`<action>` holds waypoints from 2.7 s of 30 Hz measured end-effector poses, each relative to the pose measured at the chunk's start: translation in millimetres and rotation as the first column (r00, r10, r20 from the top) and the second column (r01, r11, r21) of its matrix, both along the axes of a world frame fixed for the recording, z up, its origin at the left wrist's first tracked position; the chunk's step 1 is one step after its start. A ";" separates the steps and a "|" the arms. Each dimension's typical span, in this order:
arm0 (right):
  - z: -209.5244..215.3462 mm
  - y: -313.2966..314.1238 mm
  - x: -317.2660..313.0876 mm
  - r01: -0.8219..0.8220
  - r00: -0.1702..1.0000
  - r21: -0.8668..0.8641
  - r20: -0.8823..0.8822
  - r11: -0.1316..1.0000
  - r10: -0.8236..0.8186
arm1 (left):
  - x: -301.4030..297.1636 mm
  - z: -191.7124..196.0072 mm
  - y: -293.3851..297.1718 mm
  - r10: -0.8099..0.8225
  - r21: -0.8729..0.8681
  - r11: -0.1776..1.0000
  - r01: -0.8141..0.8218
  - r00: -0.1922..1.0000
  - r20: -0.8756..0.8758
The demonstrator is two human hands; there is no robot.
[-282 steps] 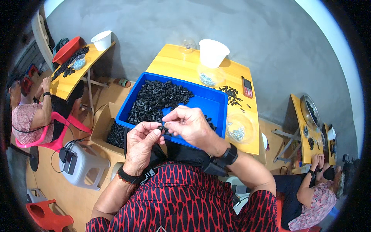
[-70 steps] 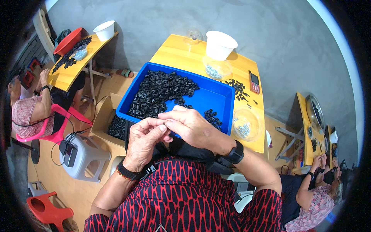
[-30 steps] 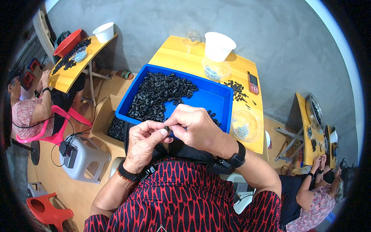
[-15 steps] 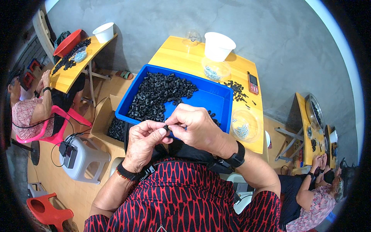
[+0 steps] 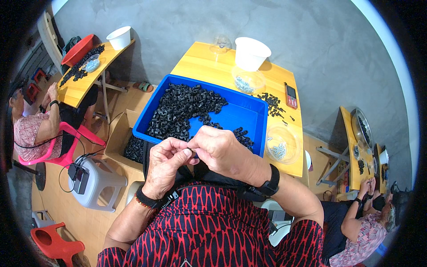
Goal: Assembling small black plastic components by inserting small pins into bases.
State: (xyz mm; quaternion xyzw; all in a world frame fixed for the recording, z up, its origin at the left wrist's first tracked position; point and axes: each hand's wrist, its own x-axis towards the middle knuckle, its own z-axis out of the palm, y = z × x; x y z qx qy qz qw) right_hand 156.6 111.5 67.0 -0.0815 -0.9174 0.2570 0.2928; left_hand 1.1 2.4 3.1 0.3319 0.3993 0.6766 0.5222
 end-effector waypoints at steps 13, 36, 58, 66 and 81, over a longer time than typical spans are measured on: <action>12.6 -16.3 -3.2 0.061 0.971 0.169 0.217 0.984 -0.098 | 0.3 5.1 -3.0 0.010 -0.068 0.998 -0.003 0.995 0.096; -16.0 -23.5 -13.7 0.172 0.938 0.243 0.255 0.955 -0.233 | 3.3 9.9 -5.5 0.184 0.035 0.983 -0.181 0.946 -0.266; -5.7 -11.9 -13.2 0.045 0.984 -0.010 0.174 0.999 -0.042 | -1.2 6.7 -2.3 0.047 0.046 0.998 -0.049 0.998 0.049; -3.9 -10.4 -14.7 0.020 0.986 -0.167 0.169 0.986 0.009 | -1.4 3.1 -1.9 0.033 0.043 0.998 -0.038 0.992 0.119; 2.6 -5.7 -9.6 0.047 0.939 0.094 0.336 0.994 -0.076 | 3.3 8.0 -3.1 0.137 0.024 0.990 -0.136 0.988 -0.074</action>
